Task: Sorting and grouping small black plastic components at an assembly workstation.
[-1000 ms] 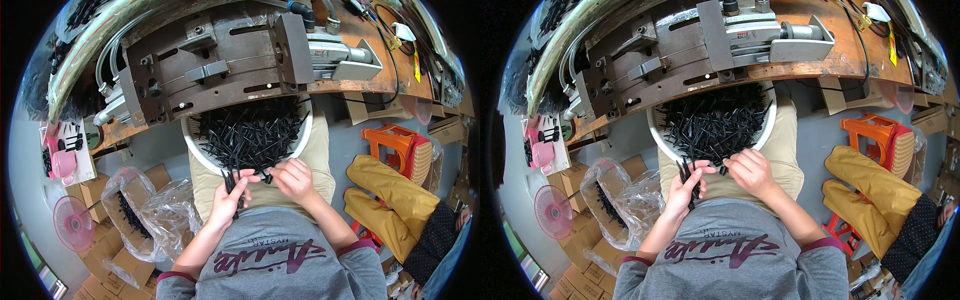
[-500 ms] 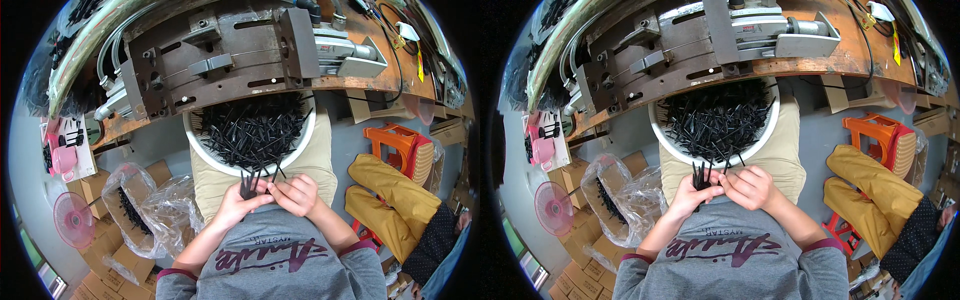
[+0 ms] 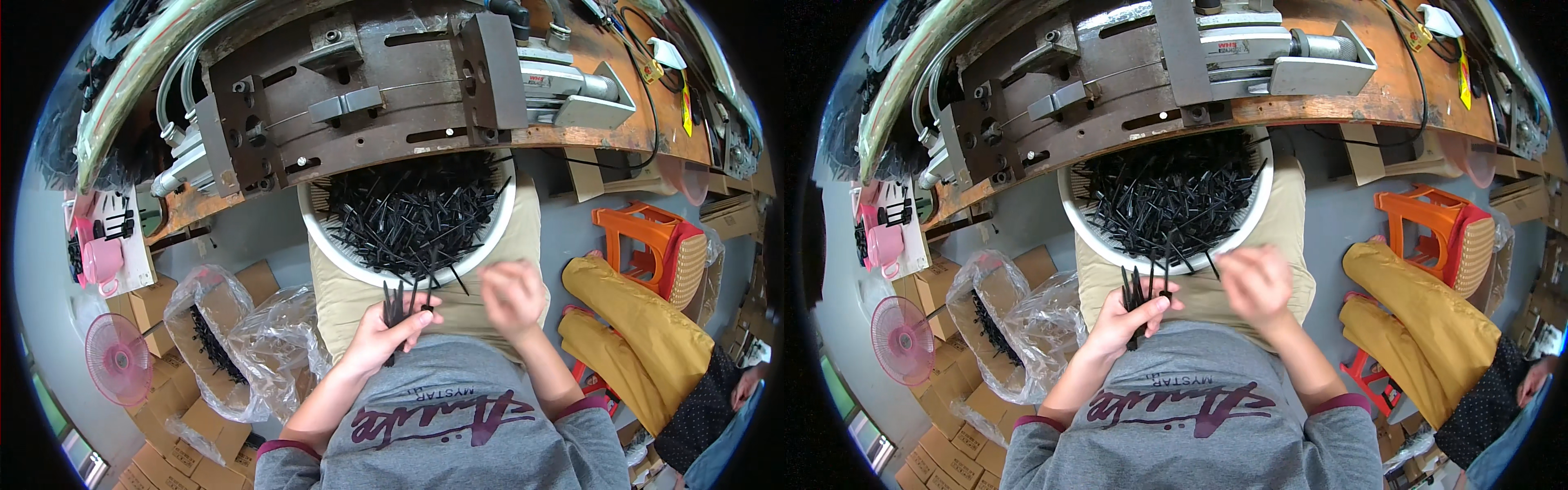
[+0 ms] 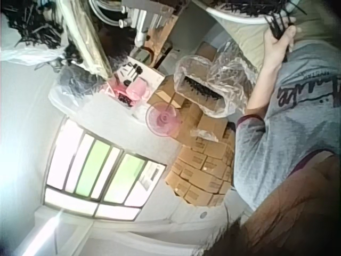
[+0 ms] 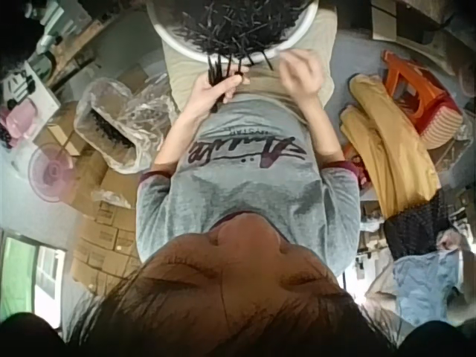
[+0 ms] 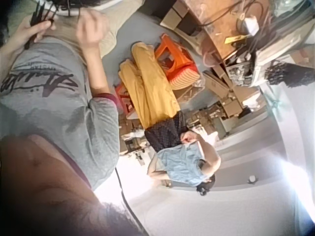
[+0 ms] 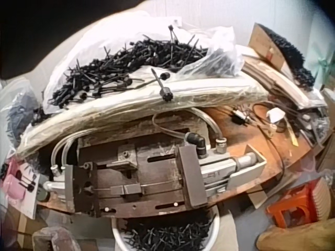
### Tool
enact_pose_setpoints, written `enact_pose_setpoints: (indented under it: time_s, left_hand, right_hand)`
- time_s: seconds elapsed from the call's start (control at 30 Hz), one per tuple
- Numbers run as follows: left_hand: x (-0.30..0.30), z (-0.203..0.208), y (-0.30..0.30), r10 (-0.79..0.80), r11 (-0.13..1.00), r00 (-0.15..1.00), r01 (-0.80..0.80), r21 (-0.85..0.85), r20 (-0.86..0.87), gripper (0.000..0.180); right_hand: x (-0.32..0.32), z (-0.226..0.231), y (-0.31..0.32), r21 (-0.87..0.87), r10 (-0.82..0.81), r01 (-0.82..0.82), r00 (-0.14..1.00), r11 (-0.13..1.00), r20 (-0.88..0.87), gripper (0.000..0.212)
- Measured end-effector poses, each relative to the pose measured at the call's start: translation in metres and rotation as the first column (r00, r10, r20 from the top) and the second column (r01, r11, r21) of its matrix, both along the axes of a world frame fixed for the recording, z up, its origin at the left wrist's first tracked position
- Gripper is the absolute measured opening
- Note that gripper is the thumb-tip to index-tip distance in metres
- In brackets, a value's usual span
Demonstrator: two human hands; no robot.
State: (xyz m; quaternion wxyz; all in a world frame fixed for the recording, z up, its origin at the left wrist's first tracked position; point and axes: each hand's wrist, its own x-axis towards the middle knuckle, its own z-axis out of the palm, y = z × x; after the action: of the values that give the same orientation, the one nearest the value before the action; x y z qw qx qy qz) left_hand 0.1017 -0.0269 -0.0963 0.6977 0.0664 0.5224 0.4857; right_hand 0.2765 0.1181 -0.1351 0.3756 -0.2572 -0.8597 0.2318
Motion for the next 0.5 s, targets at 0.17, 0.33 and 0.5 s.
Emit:
enact_pose_setpoints:
  time_s: [0.17, 0.33, 0.5]
  left_hand:
    - [-0.001, -0.003, -0.001, 0.145, 0.989, 0.975, -0.149, 0.017, 0.169, 0.02]
    - [0.003, -0.003, -0.001, 0.269, 0.962, 0.946, -0.271, -0.015, 0.178, 0.017]
    - [0.003, -0.007, -0.008, 0.204, 0.975, 0.966, -0.214, 0.052, 0.158, 0.017]
  right_hand:
    - [0.013, -0.024, 0.031, -0.295, -0.289, 0.302, 0.953, 0.906, 0.089, 0.016]
    - [0.016, -0.045, 0.056, -0.458, -0.371, 0.408, 0.913, 0.79, 0.172, 0.017]
    - [0.005, -0.066, 0.081, -0.635, -0.386, 0.378, 0.913, 0.674, 0.133, 0.017]
